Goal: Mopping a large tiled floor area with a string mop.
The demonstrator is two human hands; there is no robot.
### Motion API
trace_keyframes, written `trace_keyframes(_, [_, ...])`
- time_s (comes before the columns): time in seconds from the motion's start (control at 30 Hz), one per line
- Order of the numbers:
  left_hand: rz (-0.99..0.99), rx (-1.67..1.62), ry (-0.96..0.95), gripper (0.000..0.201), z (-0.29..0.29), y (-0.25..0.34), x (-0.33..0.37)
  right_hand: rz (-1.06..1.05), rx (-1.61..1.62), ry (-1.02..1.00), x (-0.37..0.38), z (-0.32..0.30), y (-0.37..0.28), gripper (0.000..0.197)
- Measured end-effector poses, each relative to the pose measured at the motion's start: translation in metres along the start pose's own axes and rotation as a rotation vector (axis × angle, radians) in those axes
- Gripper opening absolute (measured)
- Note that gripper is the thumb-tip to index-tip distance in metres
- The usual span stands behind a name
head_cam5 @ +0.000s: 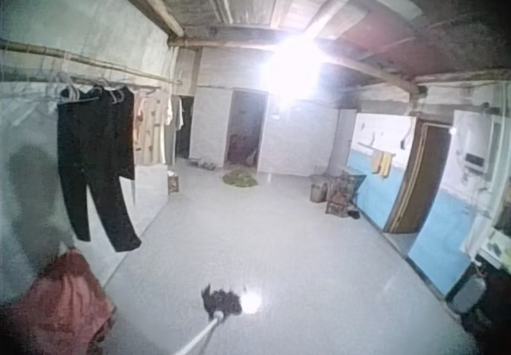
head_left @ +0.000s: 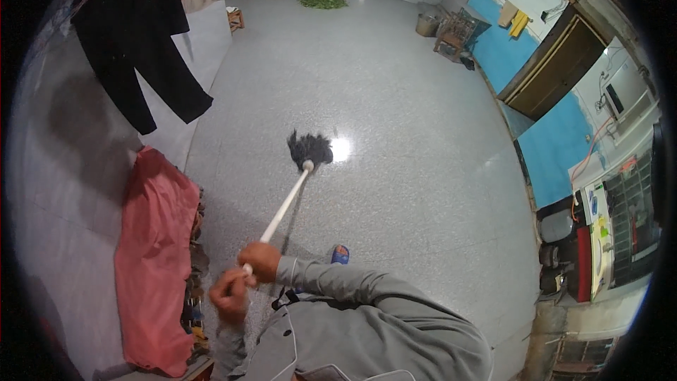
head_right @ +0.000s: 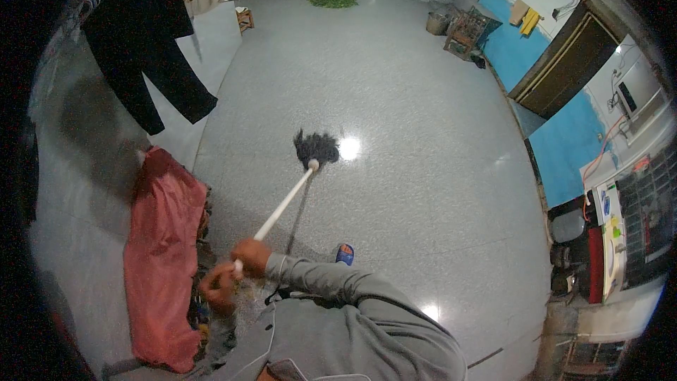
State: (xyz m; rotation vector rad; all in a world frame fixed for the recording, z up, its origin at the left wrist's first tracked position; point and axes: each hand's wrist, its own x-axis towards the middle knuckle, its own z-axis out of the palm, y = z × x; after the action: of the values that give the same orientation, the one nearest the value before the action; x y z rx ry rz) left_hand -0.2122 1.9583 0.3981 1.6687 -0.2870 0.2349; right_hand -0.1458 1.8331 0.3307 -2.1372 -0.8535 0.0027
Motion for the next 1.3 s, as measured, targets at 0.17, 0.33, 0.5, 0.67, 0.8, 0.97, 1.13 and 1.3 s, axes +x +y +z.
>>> trace_keyframes(0.17, [0.129,-0.367,-0.304,0.015,-0.039,0.087,-0.001,-0.409,0.313,0.145,-0.004,-0.005,-0.073,0.024])
trace_keyframes(0.33, [0.289,-0.243,-0.7,0.012,-0.032,0.088,0.015,-0.467,0.39,0.159,-0.012,-0.027,-0.078,0.023])
trace_keyframes(0.5, [0.298,0.015,-0.727,0.007,0.015,0.098,0.035,-0.476,0.303,0.224,-0.022,-0.049,-0.034,0.02])
trace_keyframes(0.67, [0.413,0.144,-0.532,0.014,0.08,-0.015,0.052,-0.234,0.018,0.234,-0.028,-0.042,0.082,0.016])
trace_keyframes(0.8, [0.202,0.284,-0.53,0.018,0.127,-0.113,0.06,0.367,-0.491,0.317,-0.064,-0.02,0.166,0.035])
trace_keyframes(0.97, [0.11,0.372,-0.434,0.018,0.095,-0.139,0.07,0.709,0.067,0.19,-0.111,-0.001,0.156,0.033])
trace_keyframes(1.13, [-0.198,0.278,-0.283,0.017,-0.005,-0.089,0.061,0.847,0.182,-0.109,-0.188,0.036,0.154,0.025])
trace_keyframes(1.3, [-0.506,0.047,0.047,0.021,-0.11,0.03,0.019,1.053,0.412,-0.101,-0.263,0.108,0.212,0.014])
